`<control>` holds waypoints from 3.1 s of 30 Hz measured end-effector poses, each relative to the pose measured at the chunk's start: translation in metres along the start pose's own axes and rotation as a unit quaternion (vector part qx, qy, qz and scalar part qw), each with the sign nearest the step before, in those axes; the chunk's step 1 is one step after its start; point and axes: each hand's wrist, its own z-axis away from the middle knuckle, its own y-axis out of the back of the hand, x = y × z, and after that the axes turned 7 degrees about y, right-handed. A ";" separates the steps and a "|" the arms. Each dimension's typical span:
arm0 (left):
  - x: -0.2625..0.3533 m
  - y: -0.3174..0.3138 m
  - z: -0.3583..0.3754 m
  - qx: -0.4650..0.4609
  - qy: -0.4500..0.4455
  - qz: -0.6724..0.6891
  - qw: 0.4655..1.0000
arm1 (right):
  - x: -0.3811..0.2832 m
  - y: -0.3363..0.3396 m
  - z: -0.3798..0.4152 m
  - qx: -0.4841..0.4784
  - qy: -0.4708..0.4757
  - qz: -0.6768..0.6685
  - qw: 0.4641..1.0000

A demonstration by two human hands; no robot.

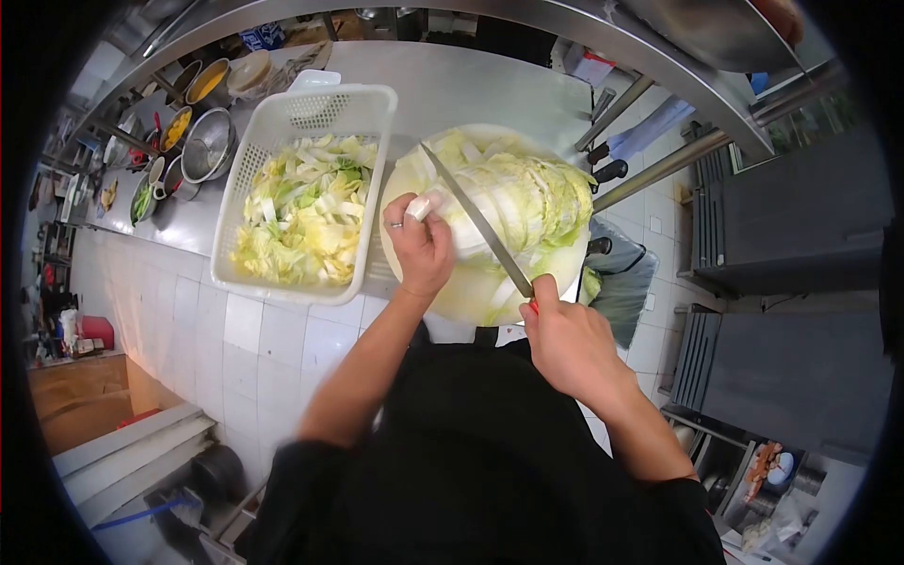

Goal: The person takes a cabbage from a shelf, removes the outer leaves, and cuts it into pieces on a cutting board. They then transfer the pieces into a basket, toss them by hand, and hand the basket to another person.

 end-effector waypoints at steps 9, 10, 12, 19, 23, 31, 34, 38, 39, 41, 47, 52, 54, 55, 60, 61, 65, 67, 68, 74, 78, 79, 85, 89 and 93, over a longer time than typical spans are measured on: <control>-0.003 -0.002 0.000 0.018 -0.021 0.009 1.000 | -0.015 0.012 0.019 -0.043 -0.010 0.031 0.999; -0.003 -0.002 0.001 0.017 -0.018 0.009 1.000 | -0.017 0.014 0.021 -0.045 -0.011 0.032 0.998; -0.003 -0.002 0.000 0.019 -0.019 0.011 1.000 | -0.020 0.017 0.023 -0.050 -0.013 0.036 0.998; -0.002 -0.005 -0.001 0.028 0.001 0.038 0.999 | -0.027 0.024 0.018 -0.076 -0.037 0.043 0.995; -0.004 -0.005 -0.003 0.014 -0.010 0.022 1.000 | -0.027 0.026 0.005 -0.100 -0.049 0.027 0.993; -0.011 -0.004 -0.005 0.003 -0.010 0.018 1.000 | -0.009 -0.011 -0.044 -0.109 -0.044 -0.019 0.993; -0.014 -0.006 -0.004 0.009 -0.004 0.026 1.000 | 0.005 -0.042 -0.065 -0.111 -0.047 -0.041 0.992; -0.011 -0.005 -0.005 -0.005 -0.039 0.005 0.999 | 0.020 -0.098 -0.081 -0.073 -0.029 -0.065 0.995; -0.011 -0.007 -0.006 -0.003 -0.043 -0.002 0.999 | 0.020 -0.098 -0.084 -0.072 -0.038 -0.068 0.994; -0.011 -0.006 -0.003 -0.002 -0.041 -0.002 0.999 | 0.021 -0.093 -0.076 -0.077 -0.031 -0.069 0.994; -0.017 0.003 0.000 -0.003 -0.018 -0.013 1.000 | 0.032 -0.097 -0.056 -0.121 -0.055 -0.078 0.988; -0.033 0.016 0.005 0.005 0.047 0.007 0.999 | 0.037 -0.095 -0.081 -0.078 -0.011 -0.097 0.992; -0.041 0.016 0.005 0.058 0.109 0.081 0.989 | 0.044 -0.095 -0.079 -0.092 -0.015 -0.156 0.983; -0.042 0.019 0.004 0.049 0.133 0.088 0.986 | 0.036 -0.082 -0.081 -0.088 -0.010 -0.157 0.984; -0.003 0.028 -0.032 -0.009 0.192 -0.040 0.980 | 0.016 -0.041 -0.078 -0.208 -0.116 -0.287 0.928; 0.009 0.029 -0.041 -0.043 0.235 -0.113 0.964 | 0.023 -0.049 -0.078 -0.207 -0.113 -0.288 0.928; 0.020 0.017 -0.067 -0.103 0.175 -0.294 0.934 | 0.040 -0.069 -0.071 -0.112 -0.032 -0.152 0.981; 0.009 0.013 -0.079 -0.190 0.218 -0.365 0.885 | 0.037 -0.061 -0.065 -0.110 -0.031 -0.140 0.984; 0.002 0.015 -0.080 -0.188 0.217 -0.367 0.885 | 0.034 -0.054 -0.060 -0.111 -0.039 -0.130 0.985; -0.018 0.025 -0.057 -0.186 0.304 -0.380 0.853 | 0.043 -0.053 -0.057 -0.118 -0.034 -0.138 0.983; -0.007 0.081 -0.044 -0.246 0.160 -0.251 0.923 | 0.042 -0.042 -0.049 -0.137 -0.029 -0.186 0.973; -0.004 0.092 -0.037 -0.284 0.089 -0.184 0.937 | 0.041 -0.040 -0.046 -0.138 -0.030 -0.187 0.972; 0.010 0.107 0.001 -0.262 0.132 -0.255 0.921 | 0.039 -0.047 -0.037 -0.113 -0.029 -0.185 0.976; 0.013 0.108 0.011 -0.223 0.172 -0.263 0.923 | 0.028 -0.041 -0.036 -0.121 -0.017 -0.178 0.976; 0.014 0.106 0.012 -0.210 0.169 -0.251 0.929 | 0.012 -0.041 -0.037 -0.122 -0.021 -0.149 0.981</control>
